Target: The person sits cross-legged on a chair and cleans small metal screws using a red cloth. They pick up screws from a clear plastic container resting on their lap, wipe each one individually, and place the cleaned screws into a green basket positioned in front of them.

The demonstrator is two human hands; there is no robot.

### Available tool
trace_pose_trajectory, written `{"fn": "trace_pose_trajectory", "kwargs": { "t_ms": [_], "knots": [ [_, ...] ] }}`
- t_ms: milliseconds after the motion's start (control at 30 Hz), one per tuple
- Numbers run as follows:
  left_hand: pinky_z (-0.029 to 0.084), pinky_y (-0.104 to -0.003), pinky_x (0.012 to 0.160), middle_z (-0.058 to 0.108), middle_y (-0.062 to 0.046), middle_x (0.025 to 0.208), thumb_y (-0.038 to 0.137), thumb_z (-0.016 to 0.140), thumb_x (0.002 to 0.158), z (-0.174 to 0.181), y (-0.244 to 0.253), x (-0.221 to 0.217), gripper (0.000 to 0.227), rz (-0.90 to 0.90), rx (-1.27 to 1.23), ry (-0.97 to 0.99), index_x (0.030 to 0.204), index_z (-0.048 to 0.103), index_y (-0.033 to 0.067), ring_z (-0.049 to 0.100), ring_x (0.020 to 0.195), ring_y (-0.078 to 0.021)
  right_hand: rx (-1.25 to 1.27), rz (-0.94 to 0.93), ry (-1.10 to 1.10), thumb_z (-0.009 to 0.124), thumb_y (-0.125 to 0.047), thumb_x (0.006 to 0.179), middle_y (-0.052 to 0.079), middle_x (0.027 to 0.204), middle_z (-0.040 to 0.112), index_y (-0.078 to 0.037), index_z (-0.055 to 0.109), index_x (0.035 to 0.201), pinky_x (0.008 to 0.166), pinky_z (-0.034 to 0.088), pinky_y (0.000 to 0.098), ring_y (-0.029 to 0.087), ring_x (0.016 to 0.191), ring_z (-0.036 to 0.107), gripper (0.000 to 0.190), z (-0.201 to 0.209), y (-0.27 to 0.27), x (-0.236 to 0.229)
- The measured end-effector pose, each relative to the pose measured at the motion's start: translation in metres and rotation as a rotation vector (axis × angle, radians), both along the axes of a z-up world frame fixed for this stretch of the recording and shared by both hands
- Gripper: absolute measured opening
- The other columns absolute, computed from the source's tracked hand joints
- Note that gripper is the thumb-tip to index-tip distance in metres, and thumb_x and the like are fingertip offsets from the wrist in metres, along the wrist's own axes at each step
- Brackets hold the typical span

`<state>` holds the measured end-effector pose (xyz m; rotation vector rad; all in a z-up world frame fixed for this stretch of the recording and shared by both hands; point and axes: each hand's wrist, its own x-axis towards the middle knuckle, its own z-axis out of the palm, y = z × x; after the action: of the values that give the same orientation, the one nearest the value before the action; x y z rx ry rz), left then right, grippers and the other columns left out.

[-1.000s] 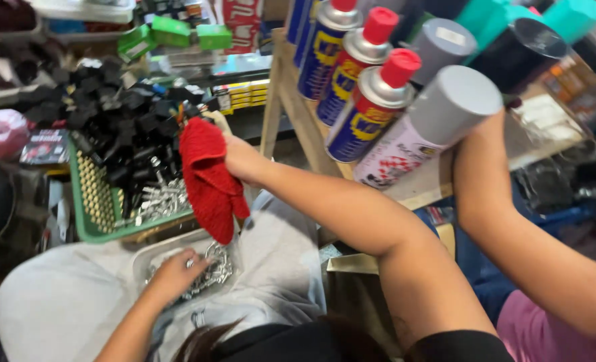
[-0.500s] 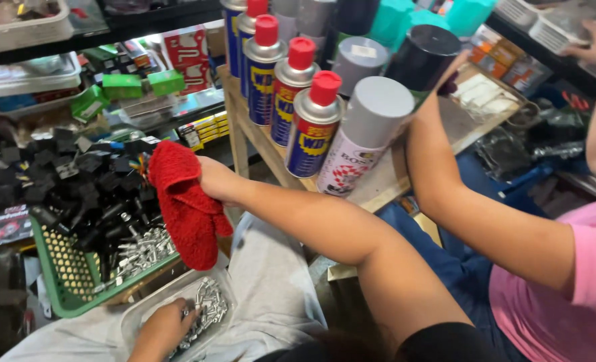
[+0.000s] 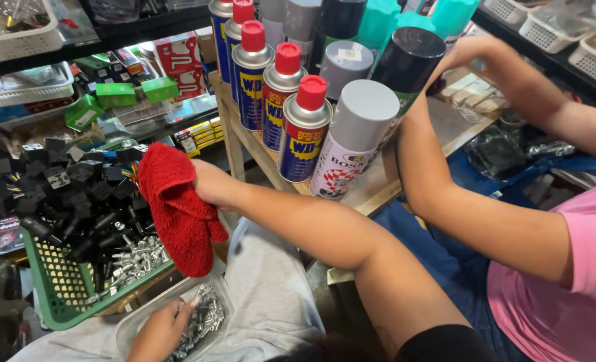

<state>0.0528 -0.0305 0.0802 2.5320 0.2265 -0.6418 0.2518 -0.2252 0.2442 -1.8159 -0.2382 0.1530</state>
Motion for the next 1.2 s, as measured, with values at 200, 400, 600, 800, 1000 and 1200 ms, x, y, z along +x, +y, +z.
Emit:
{"fn": "trace_pose_trajectory", "kwargs": {
  "t_ms": [200, 400, 600, 800, 1000, 1200],
  "knots": [
    [0.042, -0.030, 0.049, 0.069, -0.009, 0.064, 0.020, 0.047, 0.102, 0.039, 0.010, 0.027, 0.029, 0.086, -0.665, -0.247, 0.090, 0.066, 0.0026, 0.053, 0.050, -0.0177, -0.006, -0.018, 0.005, 0.059, -0.035, 0.094, 0.022, 0.122, 0.071, -0.007, 0.066, 0.131, 0.102, 0.050, 0.0457, 0.036, 0.117, 0.064, 0.046, -0.001, 0.003, -0.004],
    [0.043, -0.031, 0.051, 0.064, -0.010, 0.077, 0.034, 0.041, 0.115, 0.114, 0.021, 0.071, 0.033, 0.289, -0.873, -0.581, 0.102, 0.055, 0.0069, 0.053, 0.062, -0.0178, -0.011, -0.031, 0.033, 0.059, -0.035, 0.094, 0.022, 0.121, 0.071, -0.007, 0.066, 0.130, 0.102, 0.050, 0.0464, 0.037, 0.118, 0.064, 0.046, -0.004, 0.002, -0.006],
    [0.025, -0.025, 0.035, 0.055, -0.009, 0.067, 0.029, 0.053, 0.112, 0.072, 0.018, 0.124, 0.025, 0.441, -0.921, -0.576, 0.097, 0.051, 0.0089, 0.041, 0.042, -0.0148, -0.030, -0.049, 0.032, 0.059, -0.036, 0.094, 0.023, 0.121, 0.071, -0.007, 0.067, 0.129, 0.103, 0.050, 0.0471, 0.038, 0.118, 0.064, 0.046, -0.004, 0.009, 0.000],
    [0.034, -0.035, 0.040, 0.050, -0.019, 0.078, 0.033, 0.057, 0.113, 0.054, 0.004, 0.131, 0.035, 0.549, -0.936, -0.524, 0.104, 0.057, -0.0006, 0.043, 0.058, -0.0219, -0.105, -0.014, -0.007, 0.058, -0.037, 0.095, 0.023, 0.121, 0.071, -0.007, 0.068, 0.128, 0.103, 0.050, 0.0478, 0.038, 0.119, 0.064, 0.046, -0.013, 0.014, -0.004],
    [0.040, -0.042, 0.058, 0.059, -0.021, 0.091, 0.032, 0.053, 0.108, 0.075, 0.002, 0.110, 0.030, 0.658, -0.829, -0.534, 0.102, 0.066, 0.0050, 0.056, 0.077, -0.0296, -0.143, 0.133, 0.123, 0.058, -0.038, 0.095, 0.023, 0.120, 0.071, -0.007, 0.068, 0.127, 0.104, 0.049, 0.0485, 0.039, 0.119, 0.064, 0.046, -0.036, 0.015, -0.001],
    [0.028, -0.023, 0.029, 0.056, -0.013, 0.074, 0.028, 0.056, 0.110, 0.057, 0.011, 0.119, 0.028, 0.499, -1.191, -0.616, 0.109, 0.064, 0.0020, 0.049, 0.047, -0.0137, -0.187, 0.320, 0.205, 0.058, -0.038, 0.095, 0.024, 0.120, 0.071, -0.007, 0.069, 0.127, 0.104, 0.049, 0.0493, 0.040, 0.120, 0.064, 0.045, -0.046, 0.000, -0.005]
  ]
}}
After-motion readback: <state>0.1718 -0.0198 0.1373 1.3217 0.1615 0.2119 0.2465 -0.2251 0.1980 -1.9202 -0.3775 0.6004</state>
